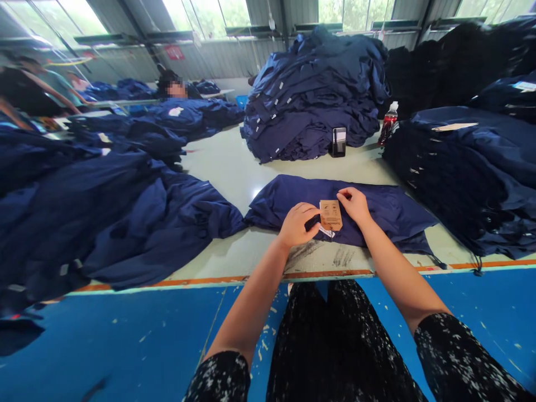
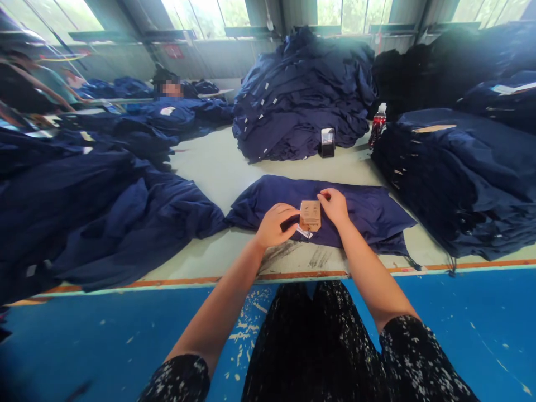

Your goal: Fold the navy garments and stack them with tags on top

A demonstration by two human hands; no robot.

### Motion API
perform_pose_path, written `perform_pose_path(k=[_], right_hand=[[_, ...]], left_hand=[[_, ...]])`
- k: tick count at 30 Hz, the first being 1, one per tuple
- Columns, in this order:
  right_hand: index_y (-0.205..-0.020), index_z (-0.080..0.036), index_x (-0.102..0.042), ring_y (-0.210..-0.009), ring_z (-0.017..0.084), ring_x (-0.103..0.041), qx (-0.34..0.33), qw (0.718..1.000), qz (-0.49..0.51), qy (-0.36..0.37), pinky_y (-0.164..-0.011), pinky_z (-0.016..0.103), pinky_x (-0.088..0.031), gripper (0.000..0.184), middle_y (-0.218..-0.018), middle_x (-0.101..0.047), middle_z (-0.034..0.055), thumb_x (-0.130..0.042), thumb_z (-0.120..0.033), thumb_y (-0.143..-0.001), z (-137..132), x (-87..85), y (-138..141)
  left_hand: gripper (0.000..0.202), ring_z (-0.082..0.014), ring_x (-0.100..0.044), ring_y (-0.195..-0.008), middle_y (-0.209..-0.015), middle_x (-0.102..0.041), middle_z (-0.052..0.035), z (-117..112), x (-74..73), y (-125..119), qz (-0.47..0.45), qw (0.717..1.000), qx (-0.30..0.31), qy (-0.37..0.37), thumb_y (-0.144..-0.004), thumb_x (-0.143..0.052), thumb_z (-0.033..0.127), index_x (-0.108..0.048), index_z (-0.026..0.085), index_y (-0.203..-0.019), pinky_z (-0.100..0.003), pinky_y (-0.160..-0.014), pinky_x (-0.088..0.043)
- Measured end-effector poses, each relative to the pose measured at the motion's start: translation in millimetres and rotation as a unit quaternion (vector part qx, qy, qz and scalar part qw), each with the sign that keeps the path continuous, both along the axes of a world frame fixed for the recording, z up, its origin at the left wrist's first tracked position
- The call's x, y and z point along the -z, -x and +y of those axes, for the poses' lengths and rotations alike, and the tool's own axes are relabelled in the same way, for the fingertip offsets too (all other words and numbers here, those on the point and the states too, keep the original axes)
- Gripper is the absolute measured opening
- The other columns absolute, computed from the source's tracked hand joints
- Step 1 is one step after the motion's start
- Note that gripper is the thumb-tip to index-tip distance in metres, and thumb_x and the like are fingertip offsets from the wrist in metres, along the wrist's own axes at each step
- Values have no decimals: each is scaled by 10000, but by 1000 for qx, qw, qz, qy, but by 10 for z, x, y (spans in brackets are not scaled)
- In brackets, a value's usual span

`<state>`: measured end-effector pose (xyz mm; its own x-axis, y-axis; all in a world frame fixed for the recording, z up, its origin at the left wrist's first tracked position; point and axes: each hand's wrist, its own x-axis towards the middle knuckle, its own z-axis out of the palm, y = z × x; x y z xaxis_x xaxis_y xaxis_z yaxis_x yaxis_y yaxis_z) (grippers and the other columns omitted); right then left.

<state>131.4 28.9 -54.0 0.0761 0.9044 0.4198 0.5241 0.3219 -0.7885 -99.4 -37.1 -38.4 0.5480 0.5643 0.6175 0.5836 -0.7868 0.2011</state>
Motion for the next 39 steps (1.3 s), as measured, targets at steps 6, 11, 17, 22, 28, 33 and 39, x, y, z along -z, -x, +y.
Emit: perform_pose_path(k=[6,11,17,22,28,33,39], right_hand=[[-1141,-187,-657,-763,194,-699,-29,998,-21,48,-741,336,-570,381,-842,-703,31,-695,-425,-845,-51,-2,-32],[-1237,-184,-574,-614,168,-686,-74,990,58,104,-474,263,-502,480,-885,-707,32,-714,-358,-812,-144,-27,23],[-1143,-190,-615,-668,171,-675,-80,992,59,77,-565,290,-542,459,-851,-690,7,-770,-343,-739,-134,-11,50],[-949,-230,-754,-907,207,-649,-136,988,-67,-41,-831,354,-533,233,-1006,-698,50,-788,-353,-755,-215,-85,46],[-836,-252,-792,-994,236,-624,-143,970,-195,-33,-914,365,-487,123,-966,-705,59,-752,-366,-814,-305,-118,97],[-993,-216,-785,-981,227,-673,-92,973,-212,-5,-897,338,-511,248,-1038,-756,79,-629,-389,-910,-219,-324,-222],[-1270,-204,-694,-1205,389,-601,220,899,-354,133,-938,531,-505,443,-1316,-643,195,-587,-461,-925,-313,-477,-1118]], left_hand=[[382,-232,-650,-1008,-1078,-692,-80,-3,-17,2,10,999,33,11,-769,-677,237,-715,231,-1149,-425,-980,-509],[315,-236,-642,-1105,-1186,-691,-67,2,-24,14,27,999,41,19,-800,-696,239,-752,275,-1107,-442,-1031,-483],[209,-212,-655,-1019,-1067,-741,-55,53,19,9,24,1000,15,-4,-920,-605,221,-791,269,-1003,-415,-939,-525],[381,-207,-679,-1029,-1123,-753,-46,63,44,1,10,999,37,0,-792,-582,100,-777,268,-1074,-426,-973,-541],[319,-216,-693,-1054,-1127,-766,-53,30,50,-3,7,998,56,18,-856,-574,177,-763,262,-1099,-435,-979,-546],[232,-236,-675,-1096,-1099,-766,-79,227,-53,172,-91,981,-167,25,-920,-570,253,-755,219,-1056,-440,-1053,-494],[441,-348,-562,-1297,-1330,-629,-228,653,-247,672,-35,857,-482,177,-951,-534,366,-613,120,-1309,-490,-1094,-429]])
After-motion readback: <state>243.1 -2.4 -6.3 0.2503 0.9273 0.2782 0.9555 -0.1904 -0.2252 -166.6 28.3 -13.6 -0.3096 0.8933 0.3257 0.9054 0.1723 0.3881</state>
